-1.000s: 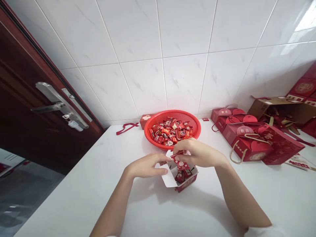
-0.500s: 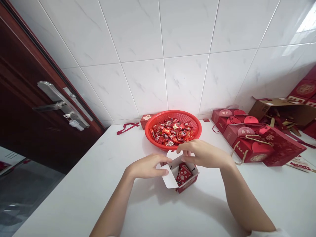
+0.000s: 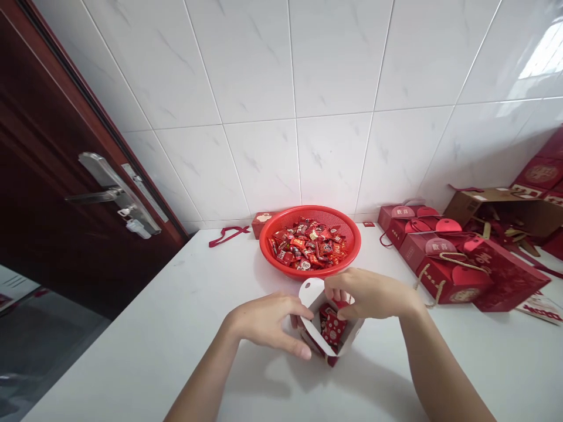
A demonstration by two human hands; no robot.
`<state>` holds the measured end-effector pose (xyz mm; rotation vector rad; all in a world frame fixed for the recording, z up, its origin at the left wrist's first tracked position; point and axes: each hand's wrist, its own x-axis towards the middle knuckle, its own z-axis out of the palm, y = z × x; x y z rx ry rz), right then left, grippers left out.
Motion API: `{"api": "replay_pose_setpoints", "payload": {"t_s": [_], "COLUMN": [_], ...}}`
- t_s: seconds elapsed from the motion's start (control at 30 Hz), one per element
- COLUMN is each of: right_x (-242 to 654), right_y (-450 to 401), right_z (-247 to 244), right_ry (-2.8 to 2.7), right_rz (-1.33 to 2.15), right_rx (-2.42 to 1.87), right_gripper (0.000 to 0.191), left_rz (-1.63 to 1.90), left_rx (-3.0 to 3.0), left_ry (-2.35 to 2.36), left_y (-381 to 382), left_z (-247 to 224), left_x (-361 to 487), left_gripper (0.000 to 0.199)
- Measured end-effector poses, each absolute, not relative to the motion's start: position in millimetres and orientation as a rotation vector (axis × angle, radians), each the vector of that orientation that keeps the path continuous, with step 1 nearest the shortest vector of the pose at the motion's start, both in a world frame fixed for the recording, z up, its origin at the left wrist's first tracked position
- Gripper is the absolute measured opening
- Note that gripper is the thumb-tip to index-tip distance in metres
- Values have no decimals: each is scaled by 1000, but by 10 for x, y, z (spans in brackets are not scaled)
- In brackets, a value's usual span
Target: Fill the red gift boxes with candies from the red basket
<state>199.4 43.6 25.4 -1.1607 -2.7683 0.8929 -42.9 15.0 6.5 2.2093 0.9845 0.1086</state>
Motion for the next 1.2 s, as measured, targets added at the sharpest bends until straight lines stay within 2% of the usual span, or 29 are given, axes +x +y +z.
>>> {"api": "replay_pose_setpoints", "payload": {"t_s": [0.07, 0.17, 0.4, 0.53, 0.67, 0.87, 1.1, 1.2], "right_x": [1993, 2028, 2065, 2020, 2110, 2351, 2390, 2398], "right_y": [461, 508, 556, 602, 683, 688, 687, 741], "right_z": [228, 176, 148, 152, 94, -55, -198, -270], "right_ry": [-2765, -2740, -2762, -2777, -2700, -2677, -2639, -2619], "right_rz": [964, 959, 931, 998, 1056, 1045, 1146, 1198], "right_rx": [-1096, -1110, -1084, -1052, -1001, -1312, -1411, -1330], "right_gripper": [12, 6, 10, 7, 7, 23, 61, 61], "left_rz": [111, 189, 240, 221, 241, 371, 360, 302], "left_rx": [2164, 2127, 2062, 2037, 2077, 2132, 2176, 2173], "left_ry": [1014, 1297, 1716, 1675, 1545, 1392, 1219, 1180], "left_y": [147, 138, 84, 91, 104, 92, 36, -15], "left_z": [57, 9, -73, -93, -144, -213, -212, -189], "left_x": [-378, -260, -112, -124, -97, -48, 17, 53], "left_gripper": [30, 27, 36, 36, 25, 32, 37, 50]}}
